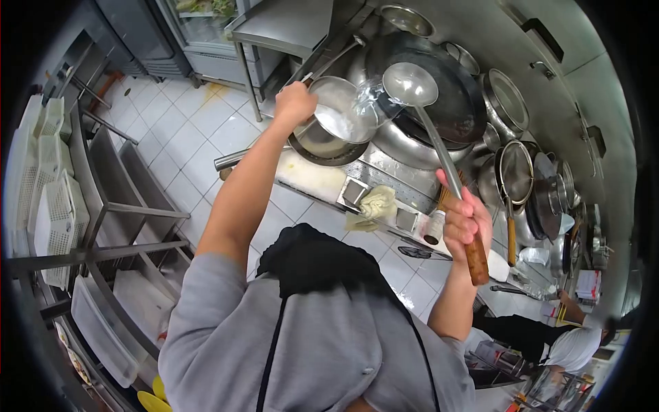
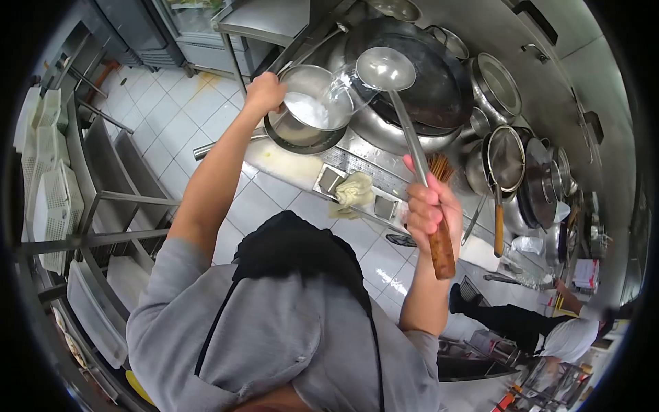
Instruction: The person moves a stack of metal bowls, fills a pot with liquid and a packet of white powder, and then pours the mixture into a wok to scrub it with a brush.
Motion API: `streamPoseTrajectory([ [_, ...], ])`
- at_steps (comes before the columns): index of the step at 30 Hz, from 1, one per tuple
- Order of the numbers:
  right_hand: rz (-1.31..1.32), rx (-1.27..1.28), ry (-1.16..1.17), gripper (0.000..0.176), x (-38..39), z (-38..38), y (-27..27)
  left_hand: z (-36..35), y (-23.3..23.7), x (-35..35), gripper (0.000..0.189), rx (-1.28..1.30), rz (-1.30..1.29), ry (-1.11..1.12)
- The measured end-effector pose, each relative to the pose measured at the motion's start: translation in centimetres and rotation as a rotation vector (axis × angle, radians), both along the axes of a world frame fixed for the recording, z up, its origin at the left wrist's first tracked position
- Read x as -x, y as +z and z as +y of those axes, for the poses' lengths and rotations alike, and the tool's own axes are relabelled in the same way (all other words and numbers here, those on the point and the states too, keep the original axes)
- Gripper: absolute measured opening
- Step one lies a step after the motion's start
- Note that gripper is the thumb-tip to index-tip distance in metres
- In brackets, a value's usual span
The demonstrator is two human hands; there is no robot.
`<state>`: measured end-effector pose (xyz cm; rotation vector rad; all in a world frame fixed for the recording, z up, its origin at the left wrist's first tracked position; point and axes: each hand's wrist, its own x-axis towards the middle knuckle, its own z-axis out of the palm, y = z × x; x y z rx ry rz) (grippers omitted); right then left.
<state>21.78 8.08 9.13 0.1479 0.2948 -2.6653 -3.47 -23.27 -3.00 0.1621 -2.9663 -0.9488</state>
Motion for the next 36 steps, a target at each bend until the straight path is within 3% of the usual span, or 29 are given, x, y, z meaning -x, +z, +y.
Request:
streamPoseTrajectory([
  [7,-0.052,-0.511,-0.063,0.045,-1.8,-1.5,1.1,0.0,2.2,-0.2,0.027,-0.050,-0.131,-0.071],
  [14,-0.002,-1.158,-0.003,0.052,-2.7,-3.6,0.6,-1.6,0.0,-1.6,0.023,-0.253,-0.141,-0.010],
  [19,0.099,-1.511,-0.020,0.061,-2.7,-3.7,-0.6,-3.8,-6.7,-1.3,0.019,-0.649,-0.054,-0.017],
  [23,0.195,-1.825,-0.155,0.059,-0.5,-0.5,-1.2,-3.4,-6.9,-3.1,0.014,-0.854,-0.104,-0.016],
  [26,0.166,-1.903,-0.222,0.041,3.4,2.8,-2.2,-3.7,-7.6,-3.5,0.008,-0.936,-0.128,-0.039],
  [28,0.146,-1.889,-0.207,0.019,6.3,4.8,-2.9,-3.9,-7.3,-4.3,0.007,-0.981,-0.161,-0.039],
  [31,0.037,-1.834,-0.291,0.005,10.1,7.2,-5.7,-4.7,-6.1,-5.7,0.013,-1.007,-0.209,-0.056],
  [34,-0.082,-1.637,-0.279,0.007,12.0,7.6,-6.0,-4.9,-3.3,-8.4,0.023,-1.035,-0.221,-0.029],
  [35,-0.099,-1.518,-0.265,0.010,12.3,7.6,-5.6,-5.5,-3.5,-9.0,0.032,-1.045,-0.204,-0.021],
  [36,-0.163,-1.242,-0.250,0.010,12.5,8.0,-5.6,-6.0,-3.5,-9.7,0.032,-1.059,-0.189,0.012],
])
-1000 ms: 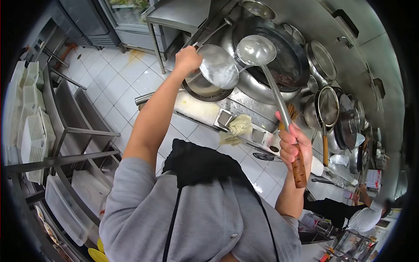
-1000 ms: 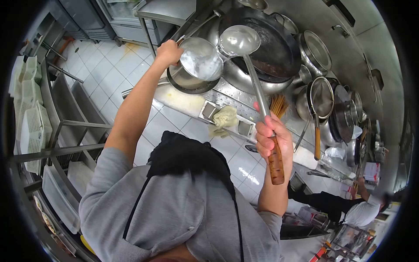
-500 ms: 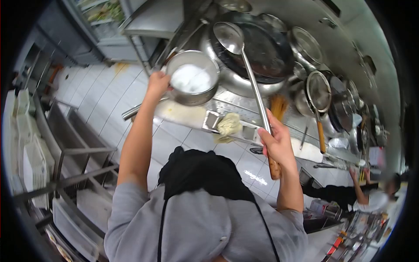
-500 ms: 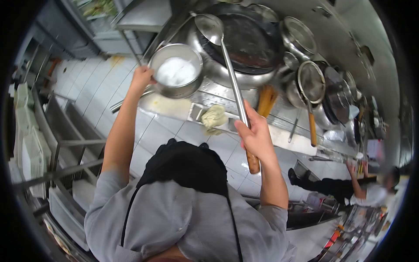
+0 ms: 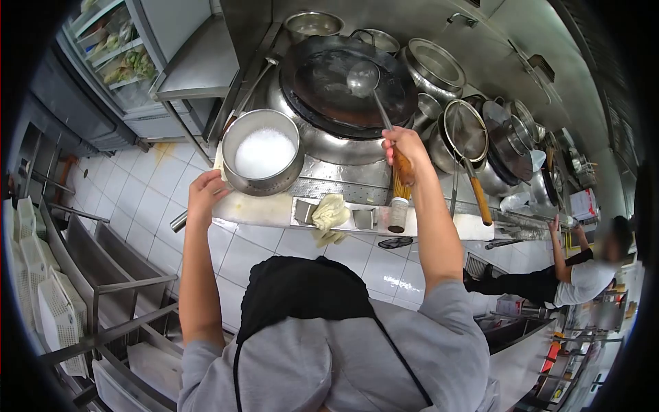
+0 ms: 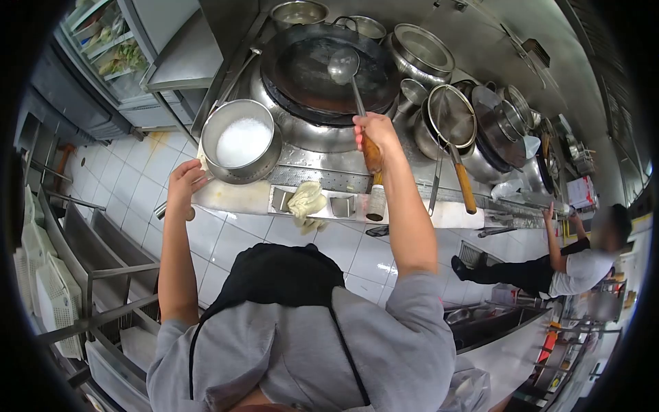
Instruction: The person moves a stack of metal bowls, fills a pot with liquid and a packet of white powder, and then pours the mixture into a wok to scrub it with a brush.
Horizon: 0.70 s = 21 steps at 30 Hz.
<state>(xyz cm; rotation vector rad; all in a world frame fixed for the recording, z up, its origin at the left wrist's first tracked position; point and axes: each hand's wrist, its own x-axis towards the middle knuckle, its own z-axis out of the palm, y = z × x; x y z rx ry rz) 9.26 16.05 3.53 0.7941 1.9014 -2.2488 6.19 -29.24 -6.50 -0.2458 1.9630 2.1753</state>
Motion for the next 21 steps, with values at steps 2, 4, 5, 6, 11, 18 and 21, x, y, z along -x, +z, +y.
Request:
streamPoseTrajectory([
  [2,-0.040,0.557,-0.058,0.012,0.2,1.0,-0.1,-0.9,0.0,-1.2,0.033,-0.020,-0.012,0.071],
  [4,0.053,0.880,-0.056,0.020,-0.1,1.1,-0.3,-1.7,-0.3,-1.9,0.034,-0.056,-0.014,0.138],
  [5,0.073,0.972,-0.061,0.022,-0.5,0.6,0.4,-2.1,-0.4,-2.4,0.034,-0.071,-0.020,0.172],
  [6,0.090,1.066,-0.066,0.024,-0.9,0.0,1.0,-2.3,-0.4,-2.9,0.035,-0.083,-0.018,0.192],
  [11,0.181,1.272,0.102,0.038,-4.5,-2.9,4.1,-1.5,-0.3,-2.3,0.037,-0.114,-0.018,0.248],
  [18,0.200,1.292,0.214,0.047,-9.4,-7.3,7.1,5.6,-0.6,0.2,0.053,-0.047,-0.097,0.122],
  [21,0.143,1.157,0.216,0.046,-10.8,-8.2,7.1,7.1,-1.1,1.0,0.057,-0.069,-0.063,0.236],
])
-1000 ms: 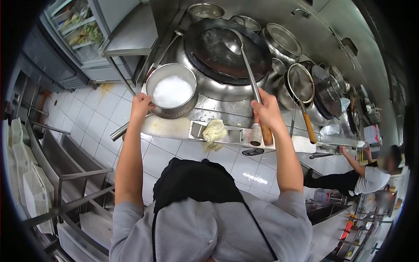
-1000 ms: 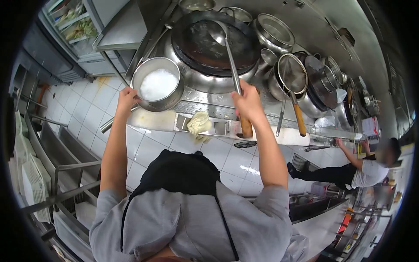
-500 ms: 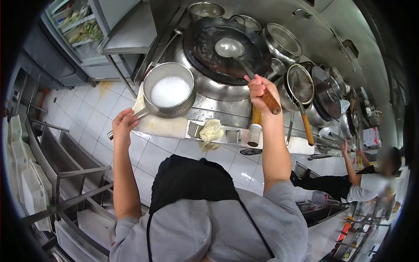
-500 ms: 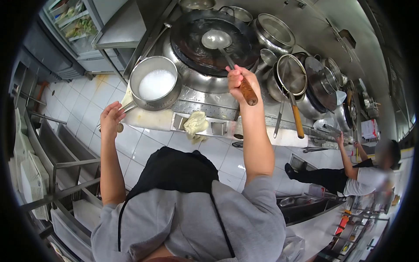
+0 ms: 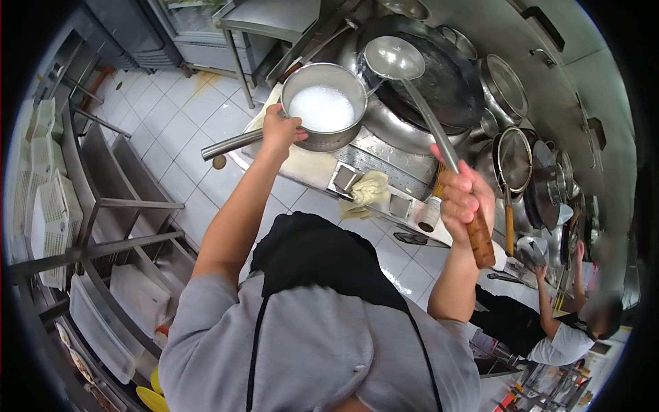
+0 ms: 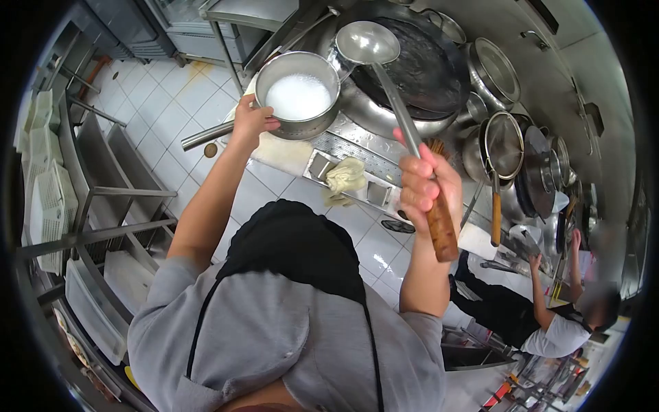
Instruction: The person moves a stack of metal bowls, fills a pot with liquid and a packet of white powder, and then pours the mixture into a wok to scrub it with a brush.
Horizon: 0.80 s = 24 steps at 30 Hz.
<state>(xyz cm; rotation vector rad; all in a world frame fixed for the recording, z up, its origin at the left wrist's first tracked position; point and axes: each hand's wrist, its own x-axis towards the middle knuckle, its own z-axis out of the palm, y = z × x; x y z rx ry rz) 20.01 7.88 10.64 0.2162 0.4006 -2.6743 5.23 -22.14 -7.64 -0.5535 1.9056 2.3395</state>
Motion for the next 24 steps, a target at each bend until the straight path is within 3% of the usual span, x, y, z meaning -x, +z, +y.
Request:
streamPoseTrajectory([
  [3,-0.037,-0.209,0.009,0.044,-1.2,-0.8,-0.4,-0.2,0.9,0.3,0.061,-0.005,0.002,0.017],
  [7,0.019,-0.729,0.032,0.044,-2.1,-2.1,-0.7,-1.8,1.9,1.8,0.065,0.066,0.016,-0.072],
  [11,0.062,-1.185,0.057,0.057,-3.0,-4.0,-0.8,-3.4,2.6,3.5,0.053,0.129,-0.023,-0.168],
  [17,0.240,-1.607,0.009,0.061,-3.7,-4.4,-2.3,-4.7,-0.2,6.1,0.043,-0.001,0.007,-0.127],
  [21,0.295,-1.784,-0.085,0.060,-1.8,-1.1,-3.6,-3.5,-0.3,3.6,0.051,-0.188,-0.017,0.077],
  [23,0.318,-1.890,-0.109,0.060,0.5,1.1,-4.3,-3.0,-2.2,2.1,0.055,-0.133,0.012,-0.048],
  [24,0.271,-1.896,-0.132,0.051,1.8,2.0,-4.8,-1.8,-0.9,0.7,0.055,-0.081,0.017,-0.051],
])
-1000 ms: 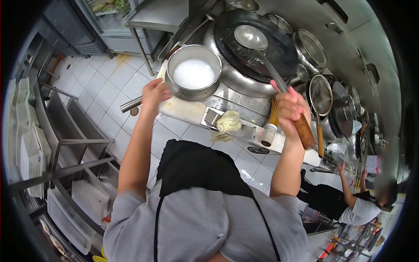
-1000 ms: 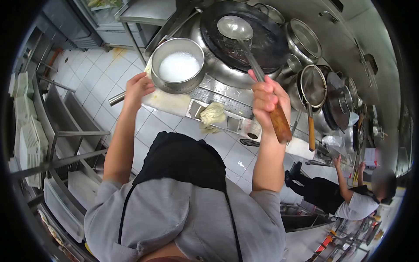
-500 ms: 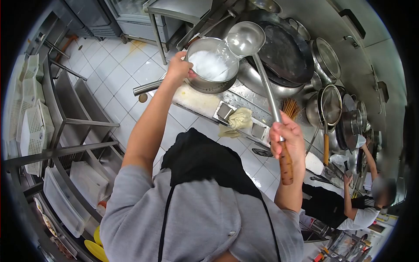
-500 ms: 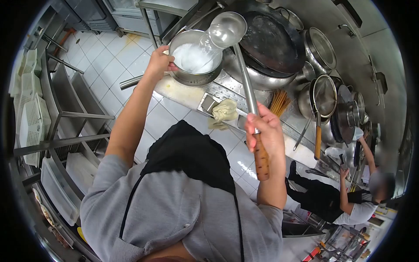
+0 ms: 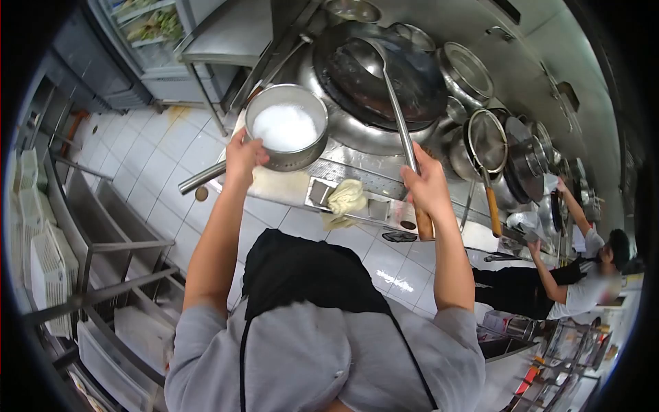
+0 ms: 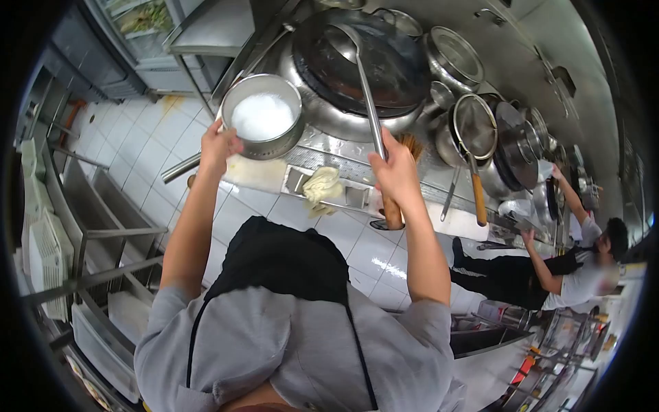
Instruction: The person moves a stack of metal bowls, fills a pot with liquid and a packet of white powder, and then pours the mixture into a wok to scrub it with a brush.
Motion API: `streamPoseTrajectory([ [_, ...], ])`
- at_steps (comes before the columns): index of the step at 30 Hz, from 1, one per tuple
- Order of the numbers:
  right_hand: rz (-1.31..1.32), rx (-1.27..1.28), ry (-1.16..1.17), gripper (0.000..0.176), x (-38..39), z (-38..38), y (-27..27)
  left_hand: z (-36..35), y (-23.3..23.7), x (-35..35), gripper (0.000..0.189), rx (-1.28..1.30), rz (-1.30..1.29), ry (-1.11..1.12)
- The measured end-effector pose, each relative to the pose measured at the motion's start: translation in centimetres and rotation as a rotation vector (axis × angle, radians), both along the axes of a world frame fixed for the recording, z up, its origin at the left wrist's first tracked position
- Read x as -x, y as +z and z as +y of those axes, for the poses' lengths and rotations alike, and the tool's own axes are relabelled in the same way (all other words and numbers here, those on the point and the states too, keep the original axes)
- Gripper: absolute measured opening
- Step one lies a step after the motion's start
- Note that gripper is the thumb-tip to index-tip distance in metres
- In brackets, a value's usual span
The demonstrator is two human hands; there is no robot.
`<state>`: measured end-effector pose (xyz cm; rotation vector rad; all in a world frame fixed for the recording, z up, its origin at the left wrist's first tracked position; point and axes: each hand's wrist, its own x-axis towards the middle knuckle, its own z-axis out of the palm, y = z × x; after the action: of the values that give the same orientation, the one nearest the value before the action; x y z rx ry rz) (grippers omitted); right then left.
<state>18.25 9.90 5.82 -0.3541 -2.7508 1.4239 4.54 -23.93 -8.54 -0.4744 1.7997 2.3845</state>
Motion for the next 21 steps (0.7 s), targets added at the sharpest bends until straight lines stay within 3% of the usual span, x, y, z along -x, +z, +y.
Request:
streamPoseTrajectory([
  [6,0.015,0.108,-0.165,0.005,6.3,4.1,-3.2,1.8,1.7,-0.5,0.059,0.114,0.034,0.005],
  [9,-0.059,0.327,-0.192,0.011,8.0,4.9,-3.2,-0.2,3.3,1.2,0.063,0.245,0.004,-0.164],
  [10,-0.111,0.386,-0.211,0.008,8.4,5.0,-2.9,-0.7,2.6,2.3,0.055,0.200,0.000,-0.126],
  [13,-0.169,0.894,-0.278,0.012,9.1,5.9,-2.7,-2.0,1.0,5.3,0.054,0.236,-0.031,-0.078],
  [14,-0.241,1.249,-0.235,0.015,9.2,6.4,-2.7,-1.8,0.4,5.3,0.054,0.243,0.003,-0.032],
  [17,-0.241,1.706,-0.192,0.018,8.0,6.2,-2.2,-0.8,0.1,4.4,0.054,0.213,0.060,0.085],
  [21,-0.213,1.897,-0.009,0.029,5.1,3.9,0.1,2.0,1.8,0.3,0.060,0.121,0.034,0.084],
])
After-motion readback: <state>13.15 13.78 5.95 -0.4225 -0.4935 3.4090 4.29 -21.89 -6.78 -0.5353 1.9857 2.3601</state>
